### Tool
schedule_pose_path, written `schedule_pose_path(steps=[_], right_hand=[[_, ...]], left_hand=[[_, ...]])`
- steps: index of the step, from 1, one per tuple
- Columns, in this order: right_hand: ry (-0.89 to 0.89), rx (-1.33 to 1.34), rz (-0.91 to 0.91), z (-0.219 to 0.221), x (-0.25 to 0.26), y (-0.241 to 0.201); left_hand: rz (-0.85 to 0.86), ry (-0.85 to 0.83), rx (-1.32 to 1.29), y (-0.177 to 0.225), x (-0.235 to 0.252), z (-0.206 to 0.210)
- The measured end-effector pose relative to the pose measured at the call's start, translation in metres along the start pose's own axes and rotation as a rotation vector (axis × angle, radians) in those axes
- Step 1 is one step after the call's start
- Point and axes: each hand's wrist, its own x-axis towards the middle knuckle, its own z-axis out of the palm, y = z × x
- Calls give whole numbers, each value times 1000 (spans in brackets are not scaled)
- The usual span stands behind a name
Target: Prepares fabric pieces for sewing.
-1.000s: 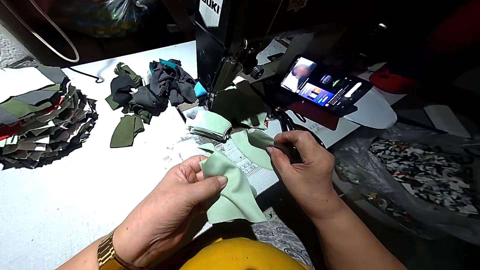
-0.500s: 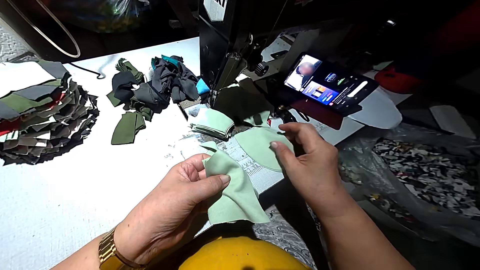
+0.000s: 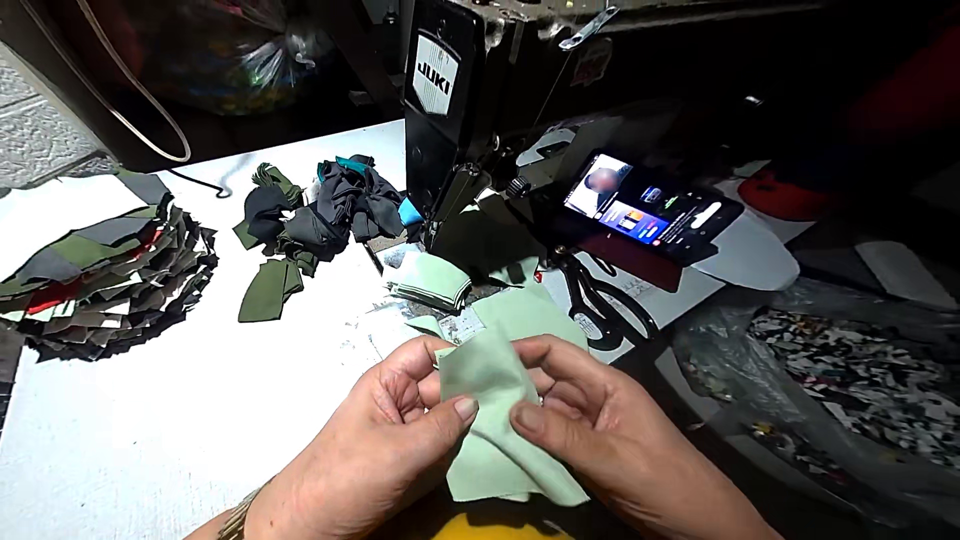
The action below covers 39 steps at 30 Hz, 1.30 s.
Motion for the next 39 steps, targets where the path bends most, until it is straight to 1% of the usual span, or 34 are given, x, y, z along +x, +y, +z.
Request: schedule_pose_path(steps=[3,5,7,8,9,11,12,14,17,19,22,23,24,26,28,30,33,35,36,37,39], right_hand=[[162,-76,-64,-5,3,-4],[221,-169,-128,-17,9,-8],[281,-302,-175,-34,19,-9],[337,-442,-185,-43,24,-7],[395,-642,-185,-53,29,-3],[422,-1048,-169,-69,35,4],[407,-1168,-187,-70,37,6],[368,-1251,-229,-59,35,9],[282,-1225,-228,-39,29,24],[254,-1256,-238,-37,30,38],[180,-1167,-202,-47,31,36],[169,-1097,-182,-53,30,30],[199,-1030,-192,-61,29,23],[366,-1006,-249,-88,26,9],[595,-1088,-243,-130,21,-8],[797,-1204,-107,-183,13,-20],[1002,-1205,213,-251,-4,-19],[1062,-1097,380,-275,-11,-9],[1087,-998,436,-285,-11,-4],[1117,-874,463,-292,-11,2],[1179,-640,409,-295,-9,11]], left_hand=[[24,12,69,-1,0,0],[35,22,80,3,1,0],[64,73,122,6,2,-1],[81,121,169,8,3,-3],[100,183,211,11,4,-6],[149,322,232,19,7,-14],[179,390,236,23,8,-18],[220,515,259,31,8,-28],[264,581,282,30,12,-41],[282,607,286,22,17,-44],[243,565,350,13,18,-48],[220,534,378,13,18,-49],[205,512,393,13,18,-50],[180,506,398,15,19,-52],[165,504,386,15,19,-55],[178,467,373,14,20,-60],[182,426,349,11,20,-63],[168,431,353,11,21,-61],[163,442,358,11,21,-61],[159,452,361,11,21,-60],[147,467,380,11,20,-62]])
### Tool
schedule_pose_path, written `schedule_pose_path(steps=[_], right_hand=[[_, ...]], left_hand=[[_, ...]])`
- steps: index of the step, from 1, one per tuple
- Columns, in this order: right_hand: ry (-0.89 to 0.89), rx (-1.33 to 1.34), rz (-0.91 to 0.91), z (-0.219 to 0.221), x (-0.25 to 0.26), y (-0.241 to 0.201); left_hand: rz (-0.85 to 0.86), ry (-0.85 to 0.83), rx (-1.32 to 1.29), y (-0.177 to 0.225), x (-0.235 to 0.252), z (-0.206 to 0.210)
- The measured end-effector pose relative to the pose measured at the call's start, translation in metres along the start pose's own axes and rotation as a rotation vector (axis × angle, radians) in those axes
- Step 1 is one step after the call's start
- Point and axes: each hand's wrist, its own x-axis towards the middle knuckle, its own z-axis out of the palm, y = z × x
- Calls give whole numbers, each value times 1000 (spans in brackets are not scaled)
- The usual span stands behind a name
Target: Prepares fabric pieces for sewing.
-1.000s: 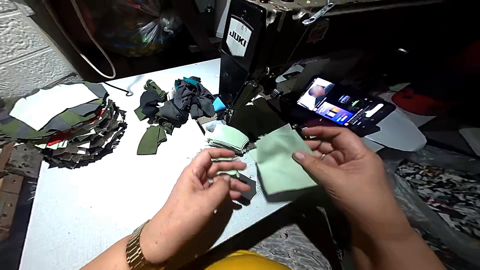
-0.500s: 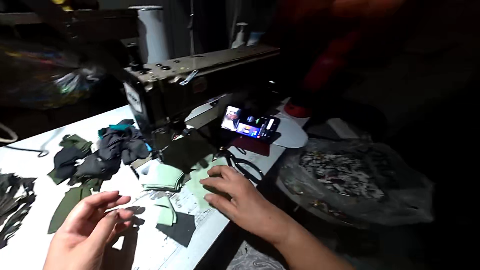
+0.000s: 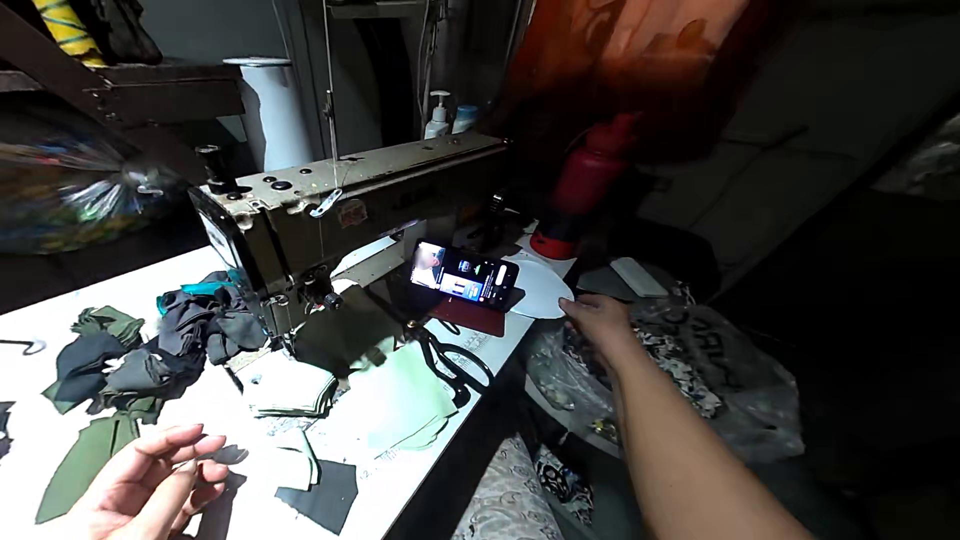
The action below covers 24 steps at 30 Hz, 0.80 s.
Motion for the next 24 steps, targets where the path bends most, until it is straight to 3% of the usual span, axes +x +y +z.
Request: schedule_pose_path(steps=[4,13,15,19,24], right_hand=[[72,208,-51,9,-6,-1],[106,63,-412,-18,-22,-34],[84,80,-385,-16,-21,-34],[1,34,-158,-7,-14,-20],[21,106,-203,5,-12,-6]], left_hand=[[-4,35,18,-4,-1,-1],[49,216,-107,-1,1,0],[72,212,-95,4,2,-6],[55,176,-101,0,6,-8],[-57,185,-72,8,4,0]])
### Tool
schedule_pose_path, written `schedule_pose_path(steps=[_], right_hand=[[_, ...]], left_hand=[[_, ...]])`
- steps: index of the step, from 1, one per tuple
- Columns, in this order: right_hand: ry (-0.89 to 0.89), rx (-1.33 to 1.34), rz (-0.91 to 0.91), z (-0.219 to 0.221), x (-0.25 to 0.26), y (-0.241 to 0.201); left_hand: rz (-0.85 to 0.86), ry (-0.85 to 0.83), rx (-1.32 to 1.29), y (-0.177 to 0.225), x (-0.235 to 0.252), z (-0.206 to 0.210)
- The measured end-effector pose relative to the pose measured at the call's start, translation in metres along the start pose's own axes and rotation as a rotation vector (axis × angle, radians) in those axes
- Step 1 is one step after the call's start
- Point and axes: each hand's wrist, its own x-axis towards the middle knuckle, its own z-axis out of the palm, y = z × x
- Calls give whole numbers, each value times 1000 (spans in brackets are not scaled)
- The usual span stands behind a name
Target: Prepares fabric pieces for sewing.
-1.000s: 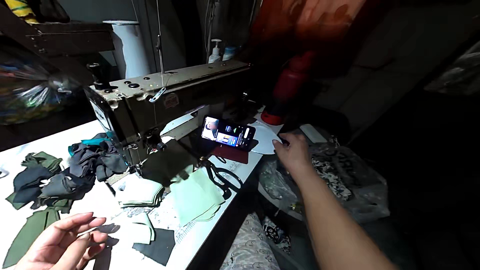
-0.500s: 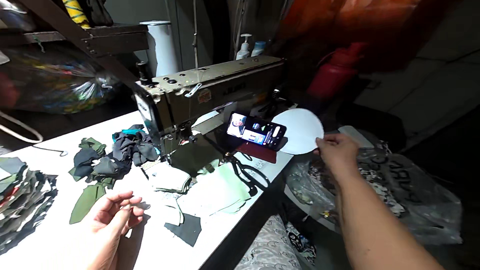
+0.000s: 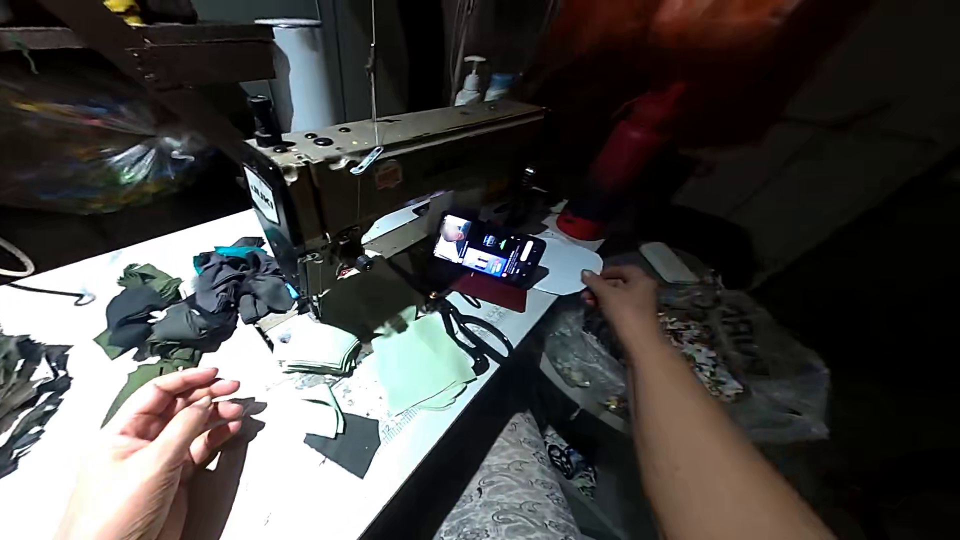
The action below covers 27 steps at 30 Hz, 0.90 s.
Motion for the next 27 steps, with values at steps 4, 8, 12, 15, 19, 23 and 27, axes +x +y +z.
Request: schedule_pose_path(steps=[4,8,12,15,19,23,27], right_hand=[[36,-31,-51,8,3,-8],[107,-58,-86,11,12,-16],[168,-63,-84,12,18,-21],[229,-47,-108,10,19,-23],[296,-7,-128,-1,19,-24],[352,63,-157,-21,18,-27],[348,284,-147,-33,-2,-44]], left_hand=[[-4,22,12,-1,2,0],[-20,28,10,-1,2,0],[-12,5,-4,-4,4,-3],[-34,7,0,-3,4,-3],[-38,3,-5,-3,4,-4],[-14,4,2,-6,3,-5],[39,11,-16,-9,3,-6]])
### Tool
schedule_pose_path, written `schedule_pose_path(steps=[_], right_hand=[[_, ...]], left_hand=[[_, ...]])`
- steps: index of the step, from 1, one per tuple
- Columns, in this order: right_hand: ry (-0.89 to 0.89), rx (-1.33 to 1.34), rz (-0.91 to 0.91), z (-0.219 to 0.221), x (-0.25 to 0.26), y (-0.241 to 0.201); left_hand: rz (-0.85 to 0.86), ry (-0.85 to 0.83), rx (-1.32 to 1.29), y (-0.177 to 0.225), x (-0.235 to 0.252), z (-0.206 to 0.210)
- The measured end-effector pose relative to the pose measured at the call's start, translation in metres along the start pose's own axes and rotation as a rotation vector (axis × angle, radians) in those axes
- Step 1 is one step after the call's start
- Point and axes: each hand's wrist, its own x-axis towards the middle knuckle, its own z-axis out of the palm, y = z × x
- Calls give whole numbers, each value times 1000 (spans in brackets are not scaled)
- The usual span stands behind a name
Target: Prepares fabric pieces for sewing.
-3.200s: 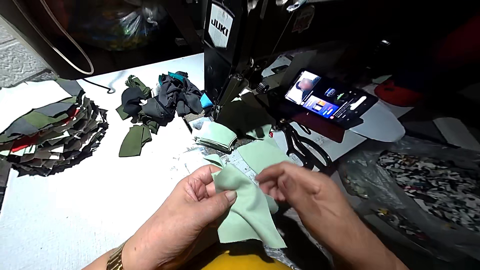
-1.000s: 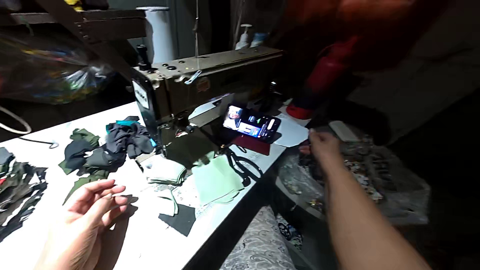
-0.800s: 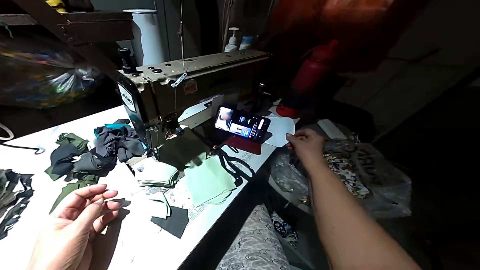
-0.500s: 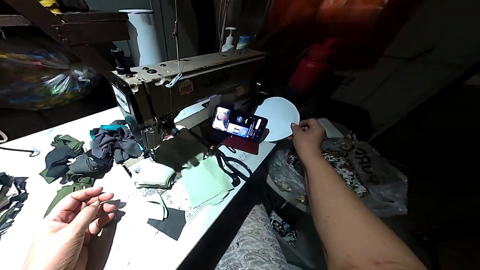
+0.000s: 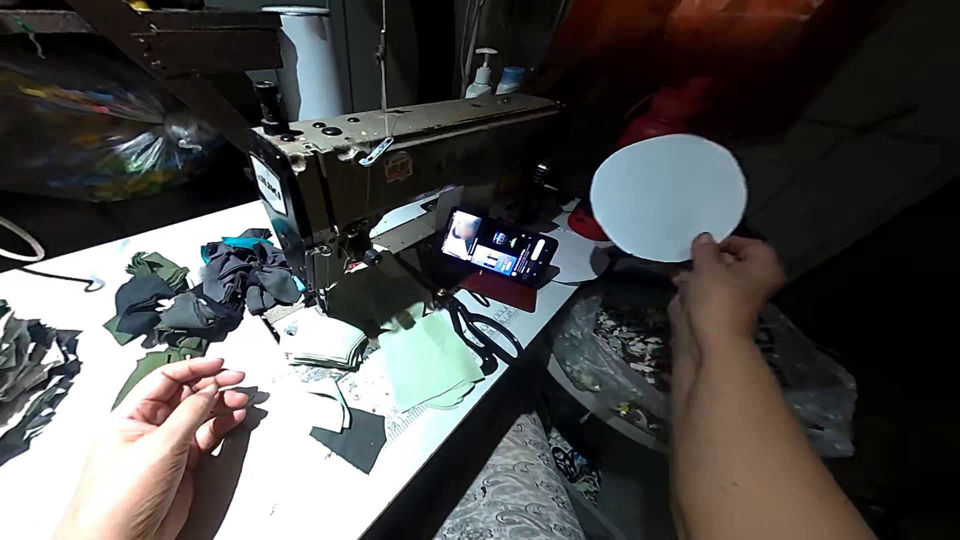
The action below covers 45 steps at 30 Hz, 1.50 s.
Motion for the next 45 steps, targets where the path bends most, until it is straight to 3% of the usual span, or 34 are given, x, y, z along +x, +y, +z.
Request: schedule_pose_path(steps=[3,10,13,16,18,20,23,25,29,35,38,40,45], right_hand=[[-151,200,2,-1,-23,-27],[-869,195,-143,36,-166,-99],[-1169,298,-90,56,-230,-113],[-1356,335,26,75,-276,-115],[-1359,298,-84,88,-298,-113],[-1290,245,-366,97,-311,-111],[-1139,109,-797,104,-317,-112],[-1141,6,-910,103,-314,-108],[-1221,-58,-894,99,-300,-84],[-1255,2,-866,95,-279,-75],[-1307,91,-764,95,-273,-78],[-1246,169,-669,95,-263,-81],[-1135,46,-580,87,-228,-82]], left_hand=[[88,2,-17,5,-1,1],[154,-148,26,44,-3,-12],[131,-230,158,53,-3,-26],[245,-269,461,53,-5,-45],[379,-283,697,50,-6,-55],[465,-408,748,48,-10,-59],[404,-701,838,39,-15,-59],[294,-748,1026,33,-19,-58],[253,-739,1237,35,-23,-52],[262,-692,1263,37,-20,-54],[291,-711,1228,36,-27,-50],[304,-748,1233,37,-30,-46],[348,-800,1282,39,-35,-41]])
